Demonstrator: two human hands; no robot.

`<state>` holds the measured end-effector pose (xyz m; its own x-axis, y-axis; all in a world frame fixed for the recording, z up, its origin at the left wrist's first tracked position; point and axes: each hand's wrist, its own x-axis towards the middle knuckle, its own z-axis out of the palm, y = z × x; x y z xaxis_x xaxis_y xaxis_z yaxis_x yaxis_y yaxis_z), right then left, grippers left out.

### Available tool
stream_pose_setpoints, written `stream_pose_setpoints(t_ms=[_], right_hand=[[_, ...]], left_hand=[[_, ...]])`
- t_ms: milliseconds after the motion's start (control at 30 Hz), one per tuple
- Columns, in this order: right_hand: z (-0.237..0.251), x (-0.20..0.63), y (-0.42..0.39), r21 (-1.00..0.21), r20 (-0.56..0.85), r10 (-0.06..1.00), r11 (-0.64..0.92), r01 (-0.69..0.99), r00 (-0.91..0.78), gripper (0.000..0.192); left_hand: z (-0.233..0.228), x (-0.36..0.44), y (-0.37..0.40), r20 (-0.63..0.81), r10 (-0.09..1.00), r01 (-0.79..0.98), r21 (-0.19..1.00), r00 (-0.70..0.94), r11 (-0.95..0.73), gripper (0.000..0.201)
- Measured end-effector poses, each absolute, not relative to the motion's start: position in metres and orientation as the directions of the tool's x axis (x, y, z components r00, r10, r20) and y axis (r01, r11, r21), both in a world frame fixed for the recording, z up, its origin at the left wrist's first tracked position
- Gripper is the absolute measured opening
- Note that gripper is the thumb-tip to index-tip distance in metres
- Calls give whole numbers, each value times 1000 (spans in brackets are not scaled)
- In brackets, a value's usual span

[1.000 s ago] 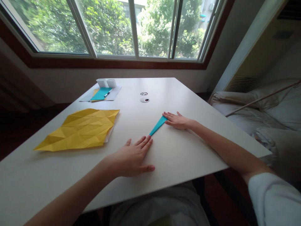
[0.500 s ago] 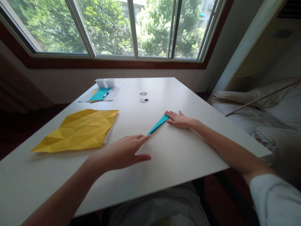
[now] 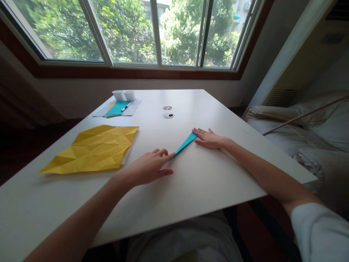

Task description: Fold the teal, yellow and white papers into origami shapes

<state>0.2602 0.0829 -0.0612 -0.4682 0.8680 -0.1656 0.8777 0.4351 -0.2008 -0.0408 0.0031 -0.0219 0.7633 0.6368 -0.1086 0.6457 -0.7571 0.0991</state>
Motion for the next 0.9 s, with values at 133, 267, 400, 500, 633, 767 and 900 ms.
stream_pose_setpoints(t_ms=[133,267,400,500,633,767,900], right_hand=[[-60,260,82,-205,-168,867,435,877,-469,72],[-61,261,83,-209,-160,865,442,872,-476,72],[-61,261,82,-210,-156,862,447,869,-481,70],[-59,260,81,-217,-169,861,443,870,-480,69],[-57,259,79,-229,-184,860,434,871,-476,70],[-57,259,80,-242,-181,858,435,868,-480,70],[-58,260,80,-245,-175,860,434,867,-479,70]], left_hand=[[-21,-40,3,-118,634,644,96,764,-759,51],[-20,-37,1,-116,645,654,68,755,-754,48],[-18,-36,-2,-125,654,663,62,746,-746,46],[-18,-36,-4,-132,660,670,62,740,-739,46],[-17,-37,-8,-120,663,672,51,739,-739,41],[-15,-39,-10,-108,655,662,52,748,-747,34],[-11,-42,-9,-99,635,641,58,766,-765,30]])
